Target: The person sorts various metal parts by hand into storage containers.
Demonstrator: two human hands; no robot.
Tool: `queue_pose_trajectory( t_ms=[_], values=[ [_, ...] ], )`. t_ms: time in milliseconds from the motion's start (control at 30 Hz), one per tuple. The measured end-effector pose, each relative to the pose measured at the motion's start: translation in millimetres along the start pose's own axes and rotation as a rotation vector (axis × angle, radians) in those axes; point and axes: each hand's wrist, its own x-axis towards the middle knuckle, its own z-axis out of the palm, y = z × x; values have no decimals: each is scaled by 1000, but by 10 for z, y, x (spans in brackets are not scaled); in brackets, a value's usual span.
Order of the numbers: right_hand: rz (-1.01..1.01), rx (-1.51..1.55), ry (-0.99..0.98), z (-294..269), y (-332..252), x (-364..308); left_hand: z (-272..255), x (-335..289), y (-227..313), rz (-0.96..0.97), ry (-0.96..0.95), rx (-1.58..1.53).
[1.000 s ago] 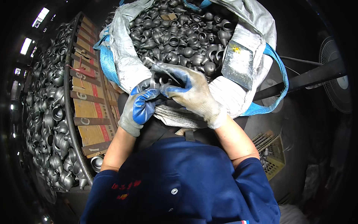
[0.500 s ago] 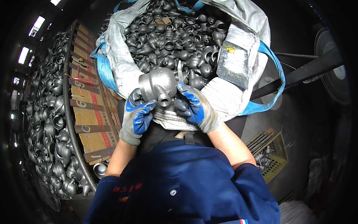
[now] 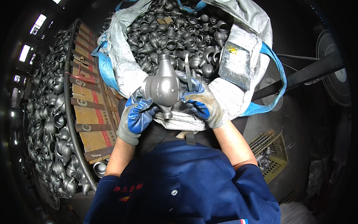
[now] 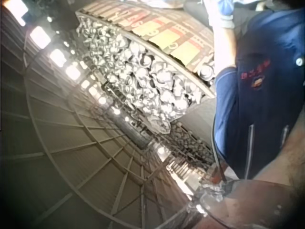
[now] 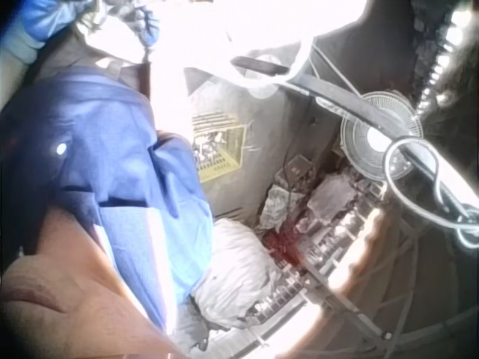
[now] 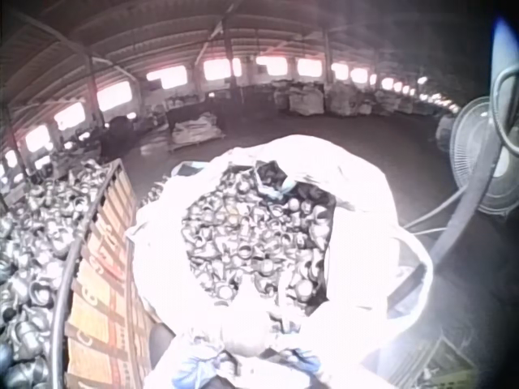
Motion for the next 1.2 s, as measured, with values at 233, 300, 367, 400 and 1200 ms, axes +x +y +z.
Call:
queue_pose_trajectory(
  t_ms=[233, 300, 367, 400, 1200],
  values=[
    [6, -253, -86, -58, -75, 44, 116, 38, 73, -57, -48, -127],
    [-36, -235, -98, -28, -73, 37, 121, 43, 69, -73, -29, -160],
    [-41, -247, -110, -34, -72, 45, 104, 57, 51, -10, -80, -155],
    [-48, -261, -122, -38, -69, 43, 88, 64, 43, -11, -77, -156],
    [267, 608, -123, -159, 229, 3, 207, -58, 86, 100, -82, 293]
  ],
)
